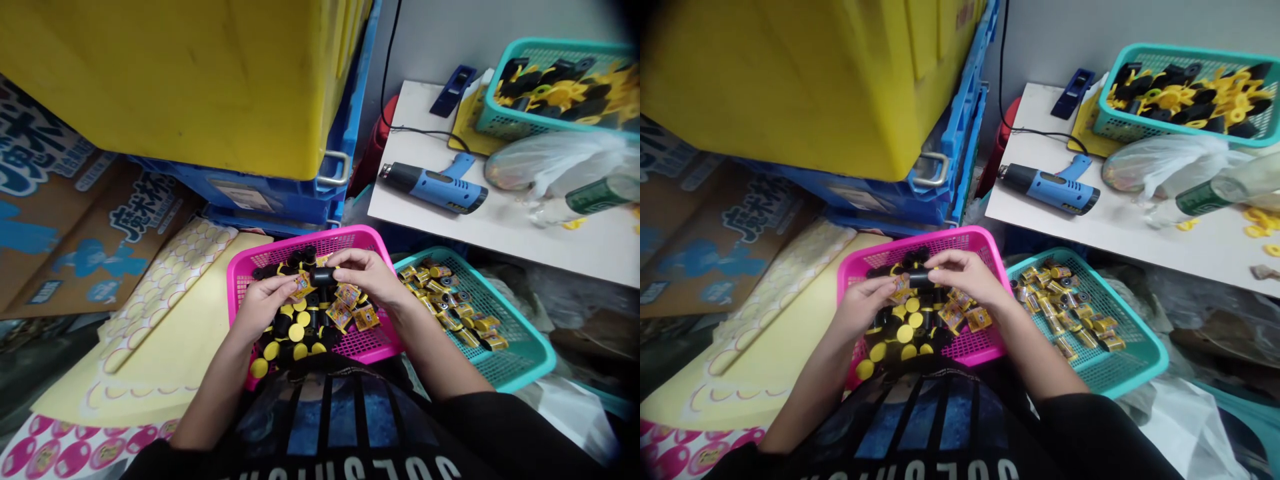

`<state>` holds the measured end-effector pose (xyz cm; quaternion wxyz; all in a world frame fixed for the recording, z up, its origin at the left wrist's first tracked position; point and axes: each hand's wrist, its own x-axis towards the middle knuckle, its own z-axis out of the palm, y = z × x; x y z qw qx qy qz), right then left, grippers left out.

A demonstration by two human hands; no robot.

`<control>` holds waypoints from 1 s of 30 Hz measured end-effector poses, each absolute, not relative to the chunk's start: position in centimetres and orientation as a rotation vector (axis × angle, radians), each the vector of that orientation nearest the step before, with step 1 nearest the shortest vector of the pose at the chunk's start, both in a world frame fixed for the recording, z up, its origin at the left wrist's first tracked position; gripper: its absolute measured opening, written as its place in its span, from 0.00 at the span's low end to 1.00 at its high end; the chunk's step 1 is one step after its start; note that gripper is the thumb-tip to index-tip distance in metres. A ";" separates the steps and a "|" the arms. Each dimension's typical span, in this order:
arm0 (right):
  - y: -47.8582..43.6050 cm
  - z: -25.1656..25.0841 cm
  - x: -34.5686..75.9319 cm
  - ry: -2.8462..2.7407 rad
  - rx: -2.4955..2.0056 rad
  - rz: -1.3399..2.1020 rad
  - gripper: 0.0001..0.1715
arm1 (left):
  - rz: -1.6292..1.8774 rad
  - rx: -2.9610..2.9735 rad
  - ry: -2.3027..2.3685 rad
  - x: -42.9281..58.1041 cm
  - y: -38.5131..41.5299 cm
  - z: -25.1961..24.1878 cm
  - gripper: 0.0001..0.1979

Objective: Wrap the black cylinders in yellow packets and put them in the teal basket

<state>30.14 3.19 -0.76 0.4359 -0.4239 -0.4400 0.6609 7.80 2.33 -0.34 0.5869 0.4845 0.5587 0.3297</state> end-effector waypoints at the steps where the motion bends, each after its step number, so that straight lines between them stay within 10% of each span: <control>1: 3.2 -0.8 30.3 -1.125 -1.069 1.642 0.15 | 0.769 1.132 1.297 7.8 2.3 -0.4 0.19; 17: 1.8 -2.0 28.5 -1.287 -1.050 1.452 0.20 | 0.699 0.939 1.272 9.1 1.7 1.0 0.25; 30: -0.7 -4.0 24.6 -0.554 -0.708 1.968 0.25 | 0.866 0.995 1.055 11.0 0.3 0.5 0.15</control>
